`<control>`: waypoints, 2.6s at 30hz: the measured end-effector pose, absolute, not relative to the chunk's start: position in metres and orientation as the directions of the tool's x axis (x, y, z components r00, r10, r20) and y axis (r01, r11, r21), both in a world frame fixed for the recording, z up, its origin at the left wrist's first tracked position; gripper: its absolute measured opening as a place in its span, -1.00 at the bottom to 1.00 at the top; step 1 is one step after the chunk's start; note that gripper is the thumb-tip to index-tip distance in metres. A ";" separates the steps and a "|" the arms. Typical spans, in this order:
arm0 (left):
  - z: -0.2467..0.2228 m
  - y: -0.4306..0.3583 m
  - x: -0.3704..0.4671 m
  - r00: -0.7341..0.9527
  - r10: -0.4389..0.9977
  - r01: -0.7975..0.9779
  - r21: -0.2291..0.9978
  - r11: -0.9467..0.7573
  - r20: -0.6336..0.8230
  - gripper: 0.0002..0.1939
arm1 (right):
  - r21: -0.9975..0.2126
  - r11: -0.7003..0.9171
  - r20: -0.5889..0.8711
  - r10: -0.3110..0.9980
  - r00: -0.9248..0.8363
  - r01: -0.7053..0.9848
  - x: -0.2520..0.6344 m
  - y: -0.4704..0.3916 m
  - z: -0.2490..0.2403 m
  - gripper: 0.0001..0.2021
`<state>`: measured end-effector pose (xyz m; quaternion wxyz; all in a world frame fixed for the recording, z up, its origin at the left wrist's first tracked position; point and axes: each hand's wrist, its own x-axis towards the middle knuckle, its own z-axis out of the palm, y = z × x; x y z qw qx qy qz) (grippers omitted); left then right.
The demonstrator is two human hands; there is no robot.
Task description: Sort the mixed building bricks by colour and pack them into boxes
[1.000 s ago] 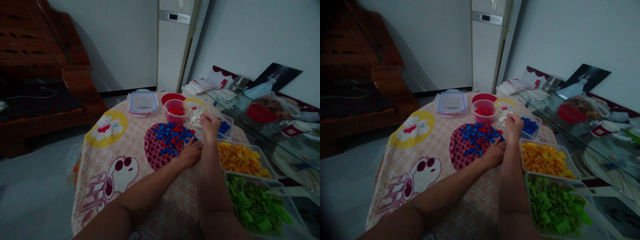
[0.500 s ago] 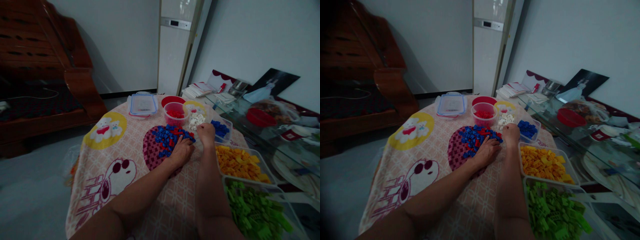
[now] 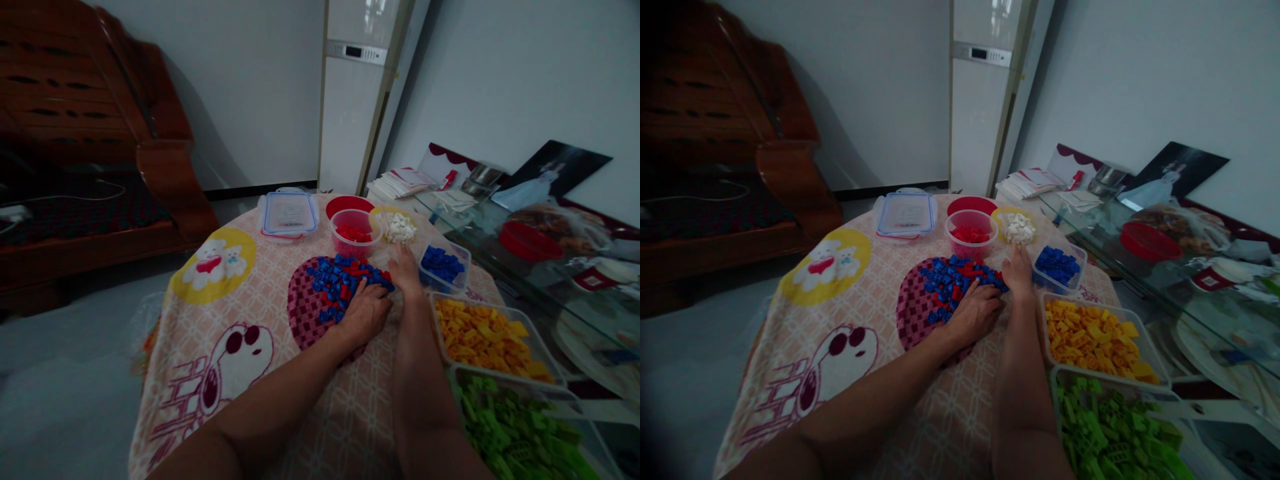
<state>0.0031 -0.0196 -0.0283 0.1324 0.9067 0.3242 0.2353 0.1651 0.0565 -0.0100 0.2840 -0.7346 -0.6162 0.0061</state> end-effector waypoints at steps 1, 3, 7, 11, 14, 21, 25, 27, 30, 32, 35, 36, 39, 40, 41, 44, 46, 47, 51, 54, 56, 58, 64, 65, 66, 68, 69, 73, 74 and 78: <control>-0.027 -0.020 0.003 0.680 0.652 0.526 0.396 -0.753 0.337 -0.76 | -0.431 -0.063 0.356 0.905 0.234 0.900 0.166 0.057 -0.008 -0.43; -0.025 -0.020 0.002 0.678 0.657 0.526 0.407 -0.747 0.330 -0.76 | -0.427 -0.047 0.375 0.899 0.224 0.903 0.167 0.054 0.000 -0.49; -0.023 -0.022 0.000 0.665 0.668 0.522 0.432 -0.736 0.334 -0.74 | -0.379 -0.179 0.406 0.850 0.337 0.908 0.169 0.038 0.022 -0.57; -0.022 -0.022 -0.001 0.657 0.666 0.506 0.449 -0.736 0.353 -0.75 | -0.311 -0.386 0.368 0.794 0.485 0.868 0.174 0.022 0.032 -0.58; -0.022 -0.021 -0.002 0.651 0.670 0.502 0.459 -0.733 0.357 -0.77 | -0.275 -0.438 0.396 0.759 0.516 0.856 0.178 0.017 0.030 -0.58; -0.019 -0.018 -0.006 0.617 0.684 0.487 0.494 -0.721 0.390 -0.76 | -0.365 -0.459 0.398 0.709 0.581 0.810 0.214 0.017 0.015 -0.71; -0.021 -0.018 -0.006 0.620 0.680 0.478 0.500 -0.722 0.390 -0.76 | -0.413 -0.404 0.448 0.690 0.569 0.816 0.213 0.022 0.010 -0.69; -0.021 -0.019 -0.005 0.621 0.684 0.480 0.505 -0.718 0.383 -0.76 | -0.416 -0.397 0.445 0.696 0.564 0.818 0.200 0.026 0.014 -0.64; -0.018 -0.020 -0.005 0.624 0.689 0.480 0.516 -0.710 0.368 -0.77 | -0.449 -0.271 0.430 0.770 0.472 0.852 0.180 0.029 0.026 -0.59; -0.017 -0.020 -0.006 0.627 0.689 0.478 0.519 -0.708 0.363 -0.77 | -0.450 -0.221 0.448 0.783 0.432 0.865 0.175 0.028 0.034 -0.57; -0.018 -0.016 -0.009 0.605 0.690 0.465 0.527 -0.712 0.398 -0.77 | -0.392 -0.324 0.430 0.762 0.483 0.861 0.181 0.022 0.038 -0.59; -0.019 -0.014 -0.010 0.587 0.691 0.457 0.532 -0.713 0.423 -0.77 | -0.372 -0.373 0.407 0.758 0.510 0.850 0.186 0.020 0.037 -0.61; -0.020 -0.003 -0.018 0.479 0.720 0.454 0.561 -0.692 0.502 -0.75 | -0.326 -0.442 0.343 0.768 0.540 0.836 0.198 0.014 0.031 -0.71; -0.020 0.001 -0.022 0.436 0.736 0.460 0.574 -0.677 0.519 -0.75 | -0.308 -0.451 0.325 0.778 0.538 0.838 0.201 0.014 0.029 -0.74; -0.019 0.006 -0.028 0.396 0.751 0.470 0.586 -0.660 0.529 -0.75 | -0.291 -0.456 0.312 0.786 0.534 0.841 0.202 0.014 0.026 -0.75; -0.015 0.025 -0.050 0.288 0.792 0.511 0.613 -0.602 0.538 -0.74 | -0.295 -0.445 0.333 0.782 0.528 0.846 0.197 0.018 0.021 -0.70; -0.015 0.038 -0.067 0.188 0.832 0.569 0.633 -0.525 0.522 -0.72 | -0.346 -0.402 0.388 0.761 0.519 0.848 0.189 0.023 0.019 -0.68; -0.018 0.045 -0.076 0.135 0.854 0.601 0.643 -0.474 0.503 -0.72 | -0.377 -0.373 0.413 0.752 0.514 0.848 0.185 0.026 0.019 -0.67; -0.032 0.066 -0.093 0.053 0.922 0.692 0.651 -0.312 0.384 -0.63 | -0.470 -0.270 0.422 0.768 0.483 0.840 0.169 0.035 0.022 -0.65; -0.039 0.069 -0.087 0.142 0.921 0.692 0.629 -0.354 0.362 -0.59 | -0.462 -0.256 0.406 0.790 0.459 0.849 0.166 0.035 0.024 -0.65; -0.039 0.067 -0.080 0.211 0.907 0.683 0.609 -0.404 0.365 -0.57 | -0.425 -0.268 0.403 0.800 0.446 0.865 0.168 0.030 0.023 -0.69; -0.036 0.064 -0.073 0.243 0.905 0.687 0.596 -0.415 0.350 -0.55 | -0.376 -0.286 0.390 0.814 0.430 0.882 0.170 0.025 0.022 -0.75; -0.032 0.055 -0.063 0.291 0.897 0.649 0.621 -0.440 0.332 -0.57 | -0.293 -0.343 0.361 0.824 0.436 0.892 0.163 0.023 0.024 -0.78; -0.032 0.053 -0.061 0.316 0.889 0.628 0.629 -0.458 0.333 -0.57 | -0.296 -0.349 0.349 0.827 0.441 0.889 0.161 0.024 0.024 -0.78; -0.032 0.052 -0.060 0.344 0.877 0.603 0.638 -0.480 0.335 -0.58 | -0.305 -0.353 0.337 0.829 0.447 0.884 0.159 0.026 0.024 -0.77; -0.032 0.050 -0.057 0.400 0.849 0.544 0.656 -0.524 0.346 -0.59 | -0.344 -0.349 0.327 0.826 0.460 0.872 0.156 0.030 0.023 -0.75; -0.032 0.049 -0.057 0.424 0.833 0.512 0.664 -0.545 0.356 -0.60 | -0.373 -0.335 0.331 0.823 0.461 0.865 0.155 0.031 0.022 -0.73; -0.025 0.048 -0.057 0.379 0.792 0.439 0.660 -0.609 0.479 -0.67 | -0.520 -0.235 0.403 0.780 0.479 0.821 0.156 0.036 0.017 -0.71; -0.023 0.049 -0.057 0.330 0.784 0.445 0.646 -0.620 0.525 -0.67 | -0.554 -0.213 0.432 0.753 0.497 0.805 0.156 0.036 0.016 -0.71; -0.015 0.057 -0.052 0.210 0.748 0.518 0.577 -0.632 0.630 -0.53 | -0.631 -0.145 0.516 0.655 0.552 0.762 0.157 0.036 0.015 -0.71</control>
